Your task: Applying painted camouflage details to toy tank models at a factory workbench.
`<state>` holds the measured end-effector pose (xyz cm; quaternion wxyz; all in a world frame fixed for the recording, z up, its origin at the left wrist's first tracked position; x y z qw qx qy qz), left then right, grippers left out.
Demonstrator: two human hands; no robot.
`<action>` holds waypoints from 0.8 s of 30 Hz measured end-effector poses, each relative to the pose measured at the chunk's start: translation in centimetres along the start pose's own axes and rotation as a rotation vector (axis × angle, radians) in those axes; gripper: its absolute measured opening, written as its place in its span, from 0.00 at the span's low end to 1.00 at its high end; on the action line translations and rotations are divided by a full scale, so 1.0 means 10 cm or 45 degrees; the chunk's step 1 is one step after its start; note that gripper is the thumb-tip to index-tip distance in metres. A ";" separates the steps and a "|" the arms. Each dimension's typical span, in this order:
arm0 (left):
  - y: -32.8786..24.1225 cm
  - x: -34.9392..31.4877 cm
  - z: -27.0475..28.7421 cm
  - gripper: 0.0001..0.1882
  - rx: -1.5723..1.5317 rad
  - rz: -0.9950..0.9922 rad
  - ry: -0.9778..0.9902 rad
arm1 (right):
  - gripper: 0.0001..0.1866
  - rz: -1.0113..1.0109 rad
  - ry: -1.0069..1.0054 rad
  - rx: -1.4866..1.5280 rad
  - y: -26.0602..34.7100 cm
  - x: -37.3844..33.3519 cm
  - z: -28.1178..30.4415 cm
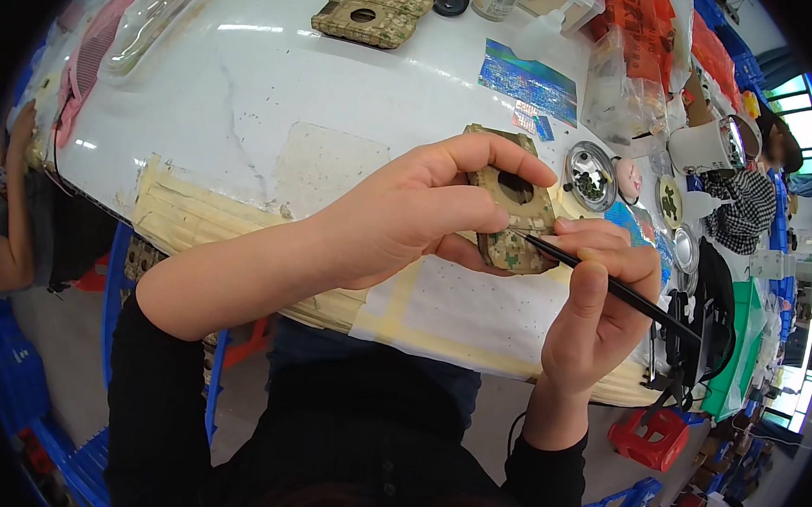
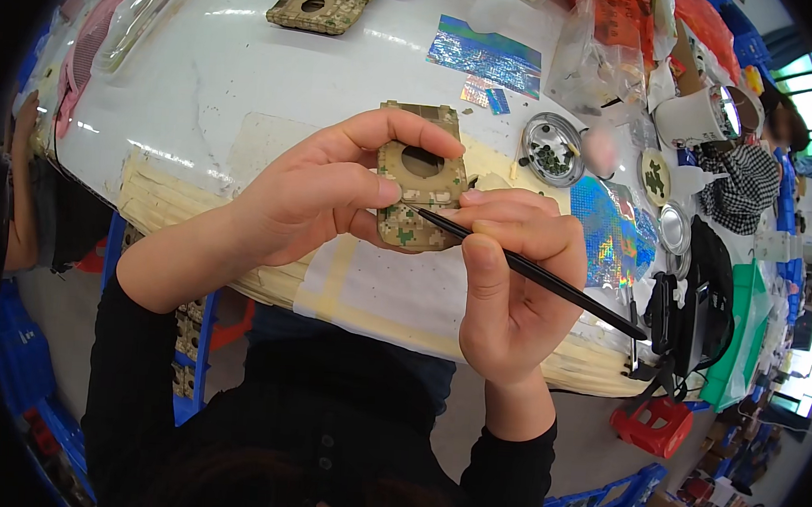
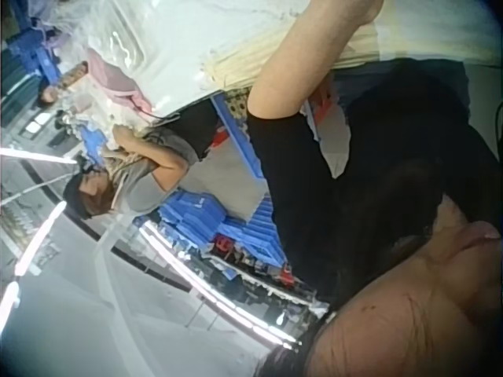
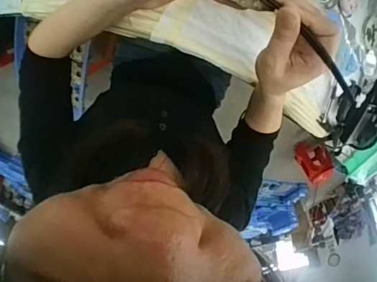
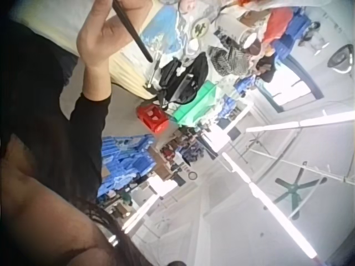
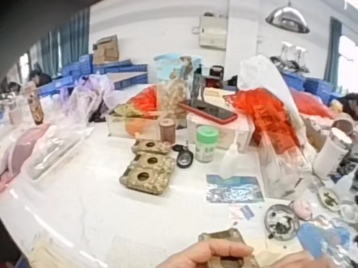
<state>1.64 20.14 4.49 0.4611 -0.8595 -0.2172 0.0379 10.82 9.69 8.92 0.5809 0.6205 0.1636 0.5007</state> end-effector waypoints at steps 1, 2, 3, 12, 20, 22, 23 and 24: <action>0.00 0.00 0.00 0.21 0.029 0.012 -0.003 | 0.05 -0.002 -0.003 0.001 0.00 0.00 0.00; 0.01 0.00 0.01 0.21 0.058 0.024 -0.004 | 0.05 -0.002 -0.006 0.002 0.00 0.00 0.00; 0.01 0.00 0.01 0.21 0.088 0.035 -0.006 | 0.05 0.007 0.001 -0.007 0.00 0.00 0.00; 0.01 -0.01 0.00 0.20 0.068 0.018 0.009 | 0.06 0.020 0.012 -0.013 0.00 -0.01 0.00; 0.03 -0.01 0.01 0.20 0.063 0.028 0.005 | 0.06 0.012 0.012 0.026 -0.01 -0.01 0.01; 0.02 0.00 0.01 0.21 0.063 0.032 0.000 | 0.06 0.017 0.007 0.032 -0.01 -0.01 0.02; 0.03 0.00 0.01 0.21 0.063 0.036 -0.002 | 0.06 0.019 0.004 0.034 -0.01 -0.01 0.02; 0.03 0.00 0.02 0.21 0.063 0.040 -0.005 | 0.07 0.017 0.009 0.038 -0.02 -0.01 0.01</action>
Point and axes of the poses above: each hand's wrist, its own x-axis towards the middle knuckle, its own z-axis out of the back of the hand, y = z × x, the point moved 7 cm from there along x, towards the middle knuckle, and after that the axes turned 13 degrees about -z, right-handed, at the moved point
